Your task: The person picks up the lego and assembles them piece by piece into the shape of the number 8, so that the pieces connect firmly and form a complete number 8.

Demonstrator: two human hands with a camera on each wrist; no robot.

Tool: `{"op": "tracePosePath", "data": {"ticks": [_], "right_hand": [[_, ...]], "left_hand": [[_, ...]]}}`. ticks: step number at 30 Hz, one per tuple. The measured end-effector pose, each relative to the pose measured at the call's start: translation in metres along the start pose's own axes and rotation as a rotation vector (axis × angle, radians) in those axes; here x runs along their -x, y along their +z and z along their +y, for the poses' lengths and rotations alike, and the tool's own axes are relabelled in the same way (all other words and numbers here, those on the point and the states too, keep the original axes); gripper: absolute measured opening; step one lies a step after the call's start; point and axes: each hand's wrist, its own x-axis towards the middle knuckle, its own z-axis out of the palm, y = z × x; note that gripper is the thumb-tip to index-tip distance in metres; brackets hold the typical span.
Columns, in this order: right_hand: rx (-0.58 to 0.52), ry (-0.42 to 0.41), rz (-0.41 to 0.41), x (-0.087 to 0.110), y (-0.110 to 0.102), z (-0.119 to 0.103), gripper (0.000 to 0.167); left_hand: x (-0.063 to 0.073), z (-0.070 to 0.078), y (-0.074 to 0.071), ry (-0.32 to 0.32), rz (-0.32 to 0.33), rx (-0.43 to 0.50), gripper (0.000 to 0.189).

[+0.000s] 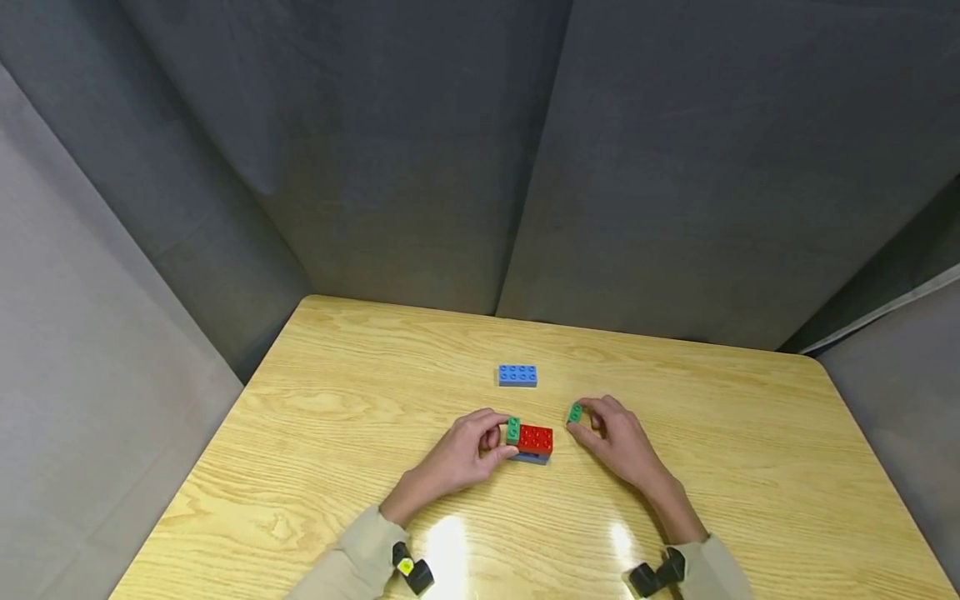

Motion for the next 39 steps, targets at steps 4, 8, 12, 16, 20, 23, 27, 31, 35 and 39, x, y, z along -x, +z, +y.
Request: {"op": "tracePosePath", "data": {"ticks": [4, 8, 12, 16, 20, 23, 27, 31, 35, 39], "right_hand": [[-0.019, -0.036, -0.001, 0.001, -0.002, 0.001, 0.037], [-0.022, -0.057, -0.005, 0.002, -0.003, 0.003, 0.036], [-0.017, -0.062, -0.005, 0.003, -0.003, 0.004, 0.034], [-0.022, -0.082, 0.002, 0.004, -0.003, 0.004, 0.033], [-0.033, -0.105, 0.004, 0.006, -0.003, 0.003, 0.033], [-0.038, -0.112, -0.003, 0.008, -0.004, 0.002, 0.033], [-0.048, -0.110, -0.014, 0.010, -0.005, -0.001, 0.035], [-0.072, -0.099, -0.033, 0.011, -0.006, -0.002, 0.036], [-0.088, -0.087, -0.054, 0.012, -0.006, -0.002, 0.037], [-0.097, -0.083, -0.063, 0.012, -0.006, -0.001, 0.037]], "left_hand": [[0.000, 0.000, 0.000, 0.006, -0.002, 0.005, 0.037], [0.000, 0.001, 0.001, 0.012, -0.002, 0.010, 0.037], [0.000, 0.000, 0.002, 0.019, 0.004, 0.011, 0.038], [-0.001, -0.001, 0.003, 0.021, 0.008, 0.013, 0.038], [0.000, 0.000, 0.002, 0.015, 0.005, 0.014, 0.037], [0.000, -0.001, 0.002, 0.008, 0.001, 0.013, 0.036], [0.001, -0.001, 0.002, -0.002, -0.004, 0.013, 0.037], [0.001, -0.002, 0.002, -0.001, -0.006, 0.004, 0.037], [0.001, -0.002, 0.001, 0.006, -0.002, 0.002, 0.038], [0.001, -0.002, 0.001, 0.006, 0.001, 0.005, 0.038]]}}
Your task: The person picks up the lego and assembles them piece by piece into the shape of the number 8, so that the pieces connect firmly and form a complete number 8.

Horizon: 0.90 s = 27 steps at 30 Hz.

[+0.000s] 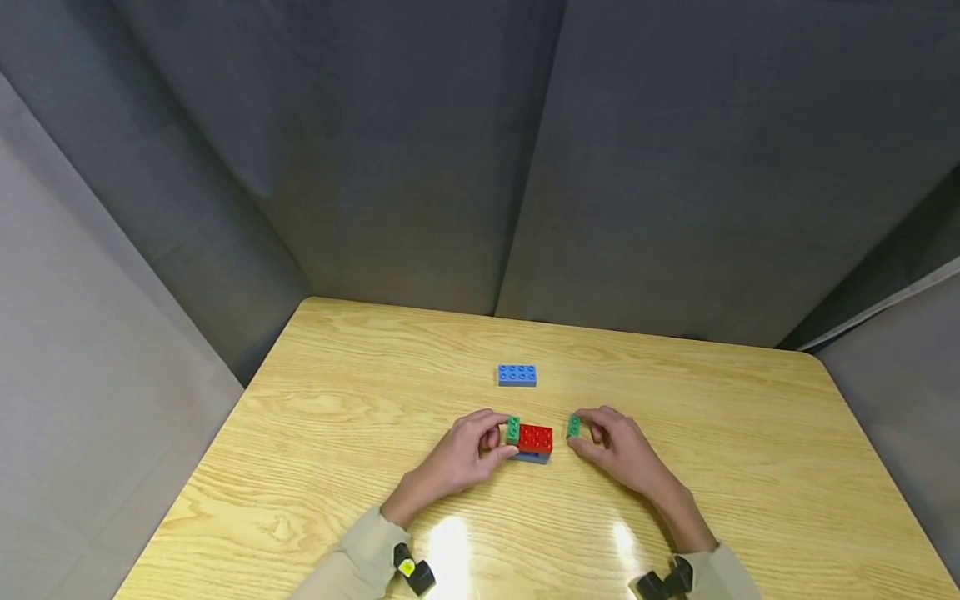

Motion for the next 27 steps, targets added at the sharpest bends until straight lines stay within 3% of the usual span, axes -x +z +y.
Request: {"op": "tracePosePath", "data": {"ticks": [27], "right_hand": [[-0.054, -0.035, 0.022, -0.003, -0.008, -0.021, 0.033]], "left_hand": [[0.000, 0.003, -0.001, -0.031, -0.013, 0.004, 0.039]]}}
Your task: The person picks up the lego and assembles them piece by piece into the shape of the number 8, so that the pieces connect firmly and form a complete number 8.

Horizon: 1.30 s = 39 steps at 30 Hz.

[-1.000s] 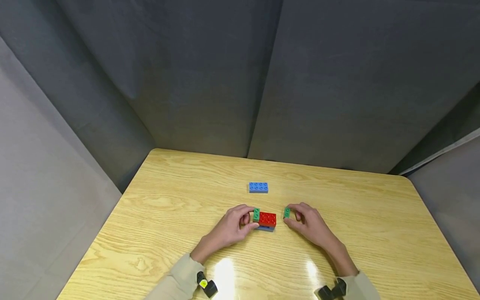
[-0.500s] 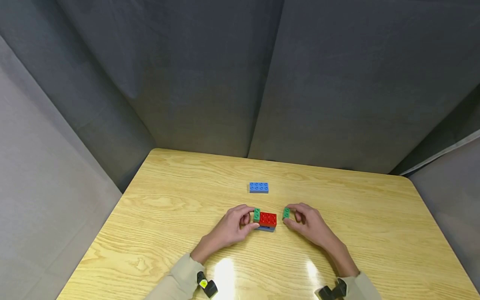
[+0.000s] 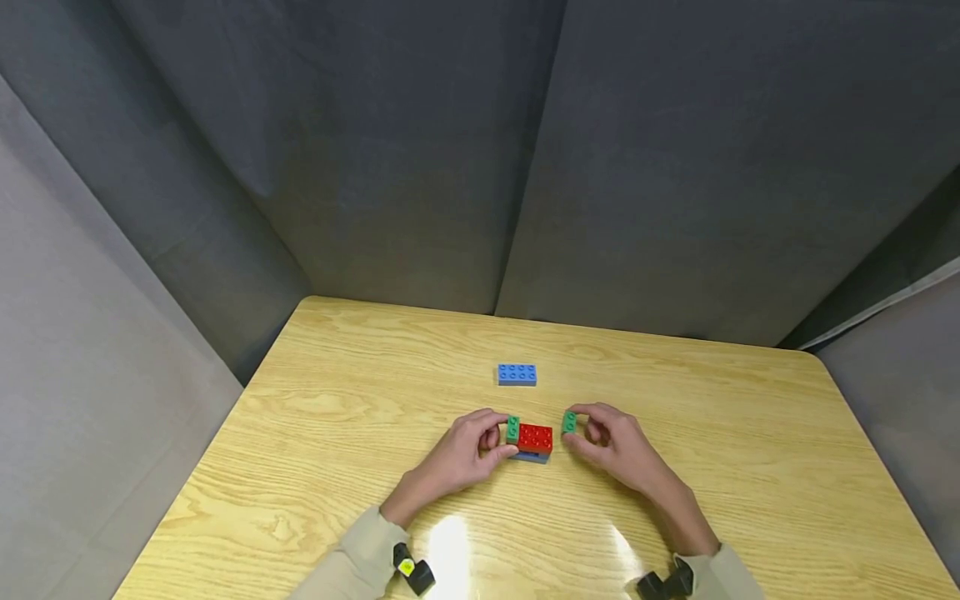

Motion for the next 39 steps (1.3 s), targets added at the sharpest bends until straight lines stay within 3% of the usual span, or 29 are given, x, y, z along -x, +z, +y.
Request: {"op": "tracePosePath", "data": {"ticks": [23, 39], "right_hand": [[-0.004, -0.075, 0.020, -0.001, -0.007, -0.024, 0.035], [-0.026, -0.119, -0.020, -0.002, -0.008, -0.036, 0.035]], "left_hand": [[0.000, 0.000, 0.000, 0.002, 0.006, 0.012, 0.038], [0.000, 0.001, -0.001, 0.005, 0.000, 0.013, 0.039]]}}
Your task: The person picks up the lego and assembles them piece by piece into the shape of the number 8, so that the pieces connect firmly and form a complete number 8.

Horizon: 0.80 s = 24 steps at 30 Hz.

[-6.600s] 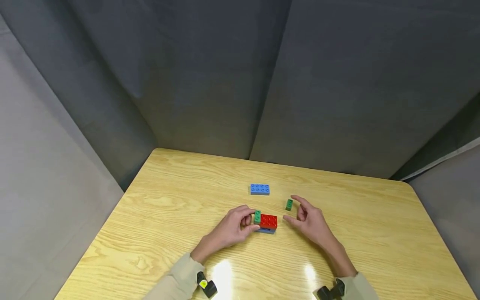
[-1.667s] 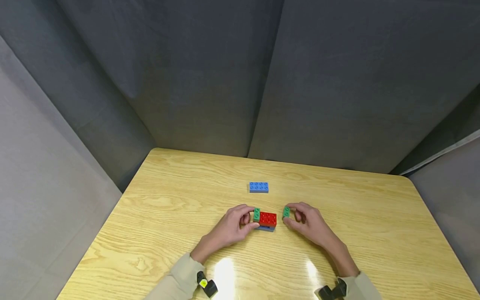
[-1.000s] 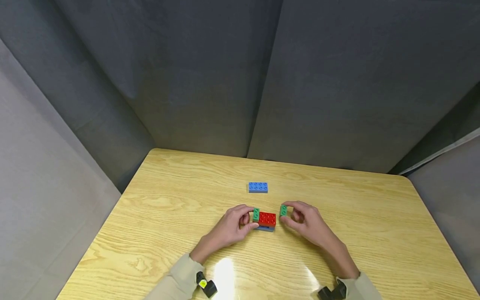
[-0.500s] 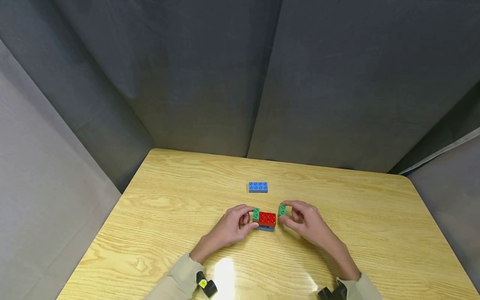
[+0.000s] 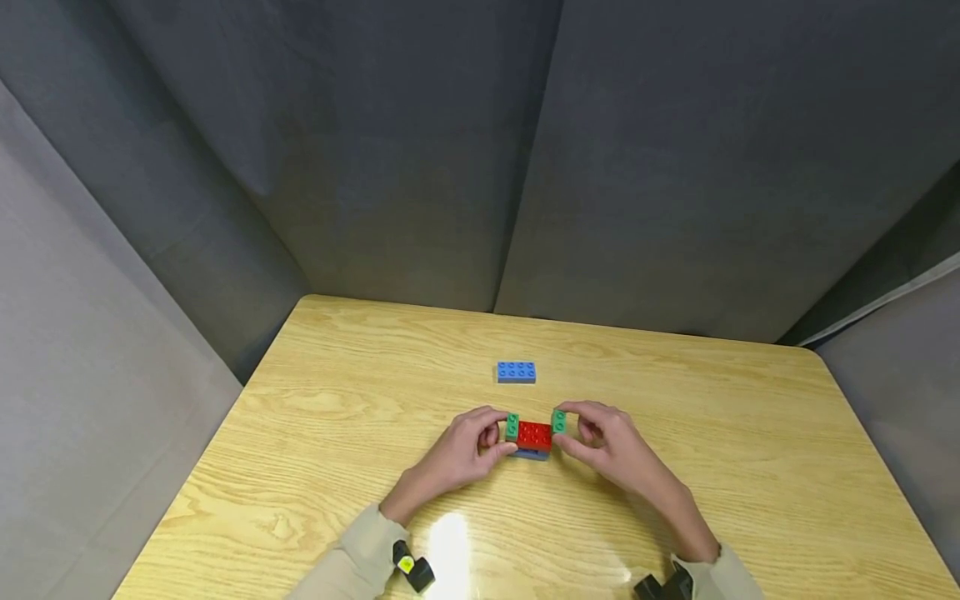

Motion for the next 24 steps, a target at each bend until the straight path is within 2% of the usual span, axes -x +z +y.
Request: {"op": "tracePosePath", "data": {"ticks": [16, 24], "right_hand": [[-0.025, -0.011, -0.055, -0.0007, 0.0039, -0.0053, 0.037], [-0.034, -0.008, -0.065, -0.0012, 0.0053, -0.0085, 0.037]], "left_hand": [[0.0001, 0.0003, -0.0003, -0.025, -0.014, 0.000, 0.040], [-0.0001, 0.0005, -0.0006, -0.010, -0.006, 0.004, 0.039]]}}
